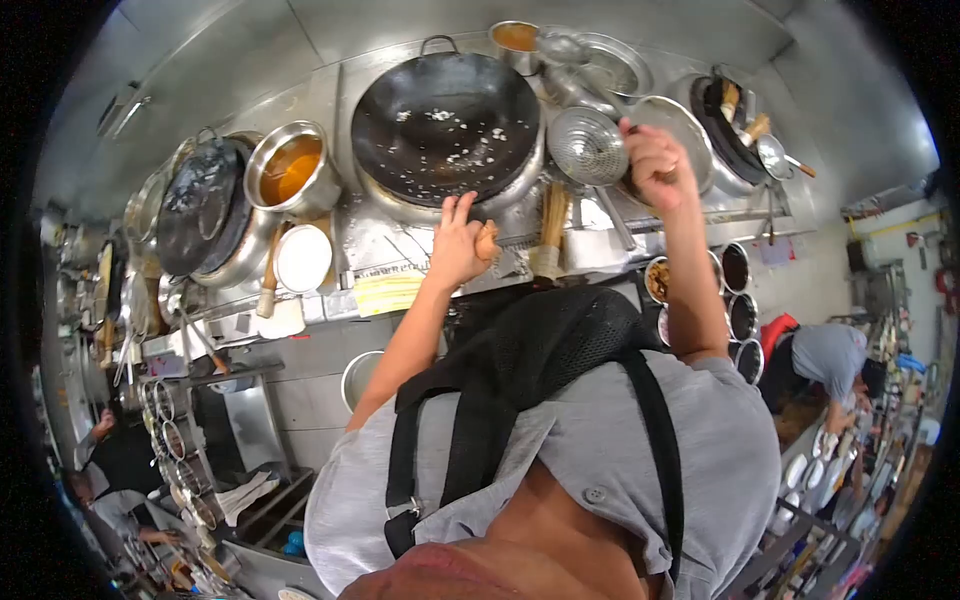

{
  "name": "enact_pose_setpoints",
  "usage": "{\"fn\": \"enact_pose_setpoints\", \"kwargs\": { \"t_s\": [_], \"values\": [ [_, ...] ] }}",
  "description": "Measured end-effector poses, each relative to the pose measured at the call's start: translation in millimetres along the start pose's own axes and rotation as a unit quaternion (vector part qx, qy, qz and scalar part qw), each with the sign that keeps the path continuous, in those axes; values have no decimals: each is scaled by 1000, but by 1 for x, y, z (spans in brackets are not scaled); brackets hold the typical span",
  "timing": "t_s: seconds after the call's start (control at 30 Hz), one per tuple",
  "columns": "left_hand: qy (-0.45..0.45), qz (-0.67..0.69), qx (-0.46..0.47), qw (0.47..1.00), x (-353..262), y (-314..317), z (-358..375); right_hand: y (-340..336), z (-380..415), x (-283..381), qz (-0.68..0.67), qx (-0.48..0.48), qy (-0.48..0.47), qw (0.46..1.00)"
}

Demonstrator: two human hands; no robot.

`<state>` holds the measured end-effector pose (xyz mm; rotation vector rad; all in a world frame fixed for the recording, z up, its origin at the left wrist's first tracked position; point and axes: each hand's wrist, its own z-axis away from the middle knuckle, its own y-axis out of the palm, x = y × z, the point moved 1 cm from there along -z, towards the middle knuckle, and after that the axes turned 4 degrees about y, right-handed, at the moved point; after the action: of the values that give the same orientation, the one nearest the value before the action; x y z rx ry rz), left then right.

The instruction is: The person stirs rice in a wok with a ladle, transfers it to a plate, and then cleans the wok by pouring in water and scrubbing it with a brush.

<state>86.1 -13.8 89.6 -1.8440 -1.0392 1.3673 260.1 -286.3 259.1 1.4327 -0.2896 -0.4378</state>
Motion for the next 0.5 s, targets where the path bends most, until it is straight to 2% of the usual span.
{"fn": "enact_pose_setpoints", "kwargs": {
  "t_s": [0.03,0.13,0.27,0.33,0.37,0.43,0.47,0.5],
  "values": [
    [5,6,12,1000,1,-3,1,-9,6,-10,0,-15,18,1000],
    [12,13,16,1000,5,-4,3,-26,24,-52,3,-105,-18,994],
    [10,14,33,999,11,-10,5,-59,46,-89,112,-110,21,987],
    [8,11,30,999,12,-9,7,-68,57,-106,234,-235,-22,943],
    [7,20,29,999,12,-10,7,-66,59,-112,233,-235,-22,943],
    [9,25,28,999,13,-12,5,-56,60,-120,402,-300,-6,865],
    [6,26,23,999,12,-12,5,-49,57,-121,441,-317,-18,839],
    [2,27,17,999,10,-11,6,-49,56,-115,441,-315,-20,840]
  ]
}}
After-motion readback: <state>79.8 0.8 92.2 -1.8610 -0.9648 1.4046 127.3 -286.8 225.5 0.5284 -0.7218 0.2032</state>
